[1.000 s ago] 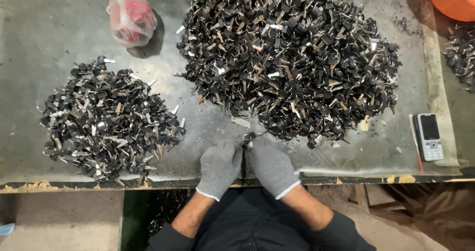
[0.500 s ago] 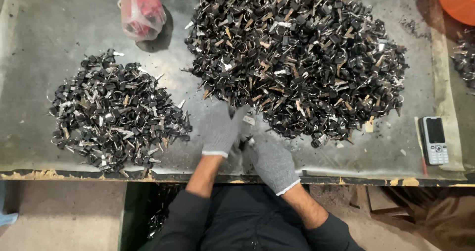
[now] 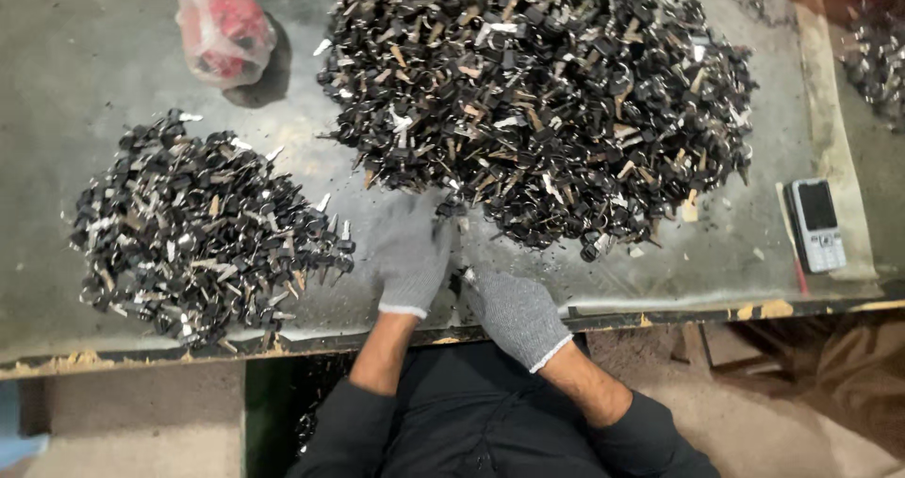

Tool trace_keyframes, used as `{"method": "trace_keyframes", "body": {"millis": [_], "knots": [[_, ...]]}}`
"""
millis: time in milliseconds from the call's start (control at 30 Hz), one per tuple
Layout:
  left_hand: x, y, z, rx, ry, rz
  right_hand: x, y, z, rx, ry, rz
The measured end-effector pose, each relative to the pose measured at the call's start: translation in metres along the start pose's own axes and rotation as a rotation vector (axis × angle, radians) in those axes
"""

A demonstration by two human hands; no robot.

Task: The person, wearing gloves, picks small black metal parts one at a time from a large pile on the workbench, briefly handles each part, and places it into a separate pile on the left, gradually building up the sorted pile while the main heap shrinks slightly.

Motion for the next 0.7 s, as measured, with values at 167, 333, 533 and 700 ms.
{"method": "trace_keyframes", "body": {"millis": [167, 333, 533, 700], "knots": [[-0.010, -0.006, 0.009, 0.212, -0.022, -0.358, 0.002, -0.007, 0.000, 0.010, 0.011, -0.101], [0.030, -0.004, 0.006, 0.269, -0.072, -0.463, 0.010, -0.003, 0.019, -0.100, -0.071, -0.181], [0.032, 0.005, -0.027, -0.008, -0.184, -0.403, 0.000, 0.004, 0.027, 0.045, 0.180, -0.104], [0.038, 0.007, -0.034, 0.142, -0.175, -0.410, -0.003, -0.006, 0.014, -0.091, -0.022, 0.024]]}}
Point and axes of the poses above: each hand's wrist, its own x-axis away from the middle knuckle, its own y-axis out of the palm, z = x × y, the point moved 3 cm from there along -x, towards the middle knuckle, and after that the axes turned 12 degrees about -y, right-handed, at the moved point
